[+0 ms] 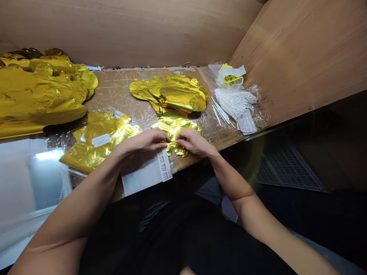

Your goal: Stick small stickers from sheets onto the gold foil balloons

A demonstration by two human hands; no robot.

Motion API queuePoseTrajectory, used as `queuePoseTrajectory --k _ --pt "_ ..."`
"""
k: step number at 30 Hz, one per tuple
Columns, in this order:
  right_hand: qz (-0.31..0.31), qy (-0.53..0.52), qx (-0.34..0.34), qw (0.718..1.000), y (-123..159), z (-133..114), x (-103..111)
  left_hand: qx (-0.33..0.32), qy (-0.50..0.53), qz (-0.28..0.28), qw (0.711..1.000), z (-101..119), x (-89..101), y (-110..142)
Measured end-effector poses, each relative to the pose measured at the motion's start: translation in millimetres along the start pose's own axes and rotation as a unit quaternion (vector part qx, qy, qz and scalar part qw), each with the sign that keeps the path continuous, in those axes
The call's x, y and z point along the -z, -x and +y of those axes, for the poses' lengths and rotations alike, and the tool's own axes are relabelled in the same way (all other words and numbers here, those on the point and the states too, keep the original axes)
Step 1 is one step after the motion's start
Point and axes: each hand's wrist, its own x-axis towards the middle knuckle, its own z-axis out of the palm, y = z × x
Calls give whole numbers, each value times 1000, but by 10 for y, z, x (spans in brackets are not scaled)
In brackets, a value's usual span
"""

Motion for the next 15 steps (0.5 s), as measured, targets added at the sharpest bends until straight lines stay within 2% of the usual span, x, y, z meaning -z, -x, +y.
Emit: queuePoseTrajectory --k 3,5,7,9,11,15 --pt "-15 138 -10 990 6 -16 -45 -6 -3 16 1000 -33 -34 -15" --pt "37 203 -50 977 40 -1 -29 -12 -4 17 1000 -34 -36 -14" --pt "77 218 -58 971 67 39 -9 -7 -1 13 1000 -21 -21 -5" --pt "62 185 -17 981 66 93 -15 12 18 11 1000 -1 13 11" --pt "16 119 18 993 34 155 -44 33 62 24 997 22 67 36" --pt "-13 -72 -44 996 -85 279 18 29 159 113 980 98 213 108"
